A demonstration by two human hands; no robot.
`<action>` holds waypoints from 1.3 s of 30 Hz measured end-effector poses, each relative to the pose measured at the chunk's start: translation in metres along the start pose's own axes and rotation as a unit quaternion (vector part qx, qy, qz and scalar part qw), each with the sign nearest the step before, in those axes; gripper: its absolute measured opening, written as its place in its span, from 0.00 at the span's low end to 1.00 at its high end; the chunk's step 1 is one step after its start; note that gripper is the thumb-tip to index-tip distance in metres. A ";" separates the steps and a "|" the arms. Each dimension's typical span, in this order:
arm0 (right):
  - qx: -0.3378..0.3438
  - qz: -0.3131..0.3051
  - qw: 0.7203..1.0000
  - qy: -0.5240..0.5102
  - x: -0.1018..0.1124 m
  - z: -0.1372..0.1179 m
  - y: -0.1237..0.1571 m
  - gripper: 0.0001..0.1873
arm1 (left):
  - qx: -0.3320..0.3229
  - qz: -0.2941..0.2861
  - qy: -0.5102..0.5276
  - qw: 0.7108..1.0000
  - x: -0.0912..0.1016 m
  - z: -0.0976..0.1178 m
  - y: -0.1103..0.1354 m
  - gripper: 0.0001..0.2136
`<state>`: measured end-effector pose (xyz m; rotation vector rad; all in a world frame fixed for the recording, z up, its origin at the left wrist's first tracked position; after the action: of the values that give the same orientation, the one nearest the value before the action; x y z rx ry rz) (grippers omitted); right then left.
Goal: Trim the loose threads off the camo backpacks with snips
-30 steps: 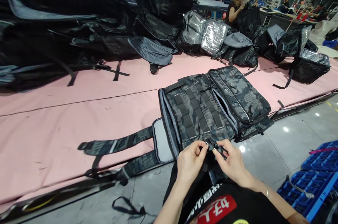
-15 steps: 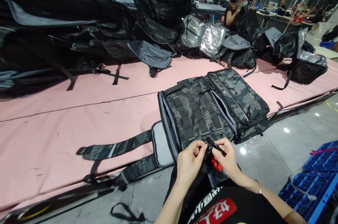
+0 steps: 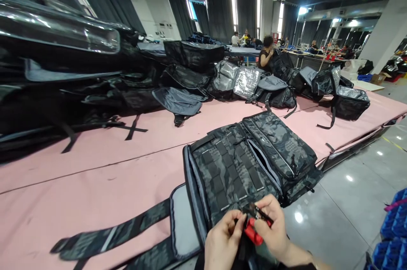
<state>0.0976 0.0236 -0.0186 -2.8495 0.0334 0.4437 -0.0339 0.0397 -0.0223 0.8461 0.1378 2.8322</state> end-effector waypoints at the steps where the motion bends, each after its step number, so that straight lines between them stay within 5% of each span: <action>1: 0.001 -0.003 1.000 0.007 -0.001 -0.006 -0.004 0.13 | 0.000 0.002 -0.001 1.000 0.001 0.001 0.000 0.17; 9: -0.060 0.000 0.995 0.076 0.010 -0.004 -0.007 0.13 | 0.010 0.072 -0.066 0.995 0.005 0.014 -0.008 0.14; 20: -0.072 -0.030 0.974 0.212 0.026 0.011 0.001 0.13 | -0.129 0.219 -0.022 0.967 -0.003 0.003 0.003 0.13; 31: -0.055 -0.040 0.958 0.280 0.047 0.006 0.002 0.13 | -0.056 0.163 0.178 0.969 0.008 0.005 0.008 0.16; 39: -0.036 -0.049 0.939 0.339 0.045 -0.012 0.003 0.10 | -0.055 0.067 0.015 0.996 0.010 0.009 0.007 0.14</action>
<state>0.1436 0.0189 -0.0222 -2.9059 0.0022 -0.5792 -0.0384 0.0350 -0.0088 0.8184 -0.0723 2.9463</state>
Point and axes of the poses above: each hand's wrist, its own y-axis away from the middle knuckle, its own x-axis out of the back of the hand, z = x × y, the point moved 2 cm from there along -y, towards the middle knuckle, and after that the axes turned 3 degrees about -z, right-handed, at the moved point
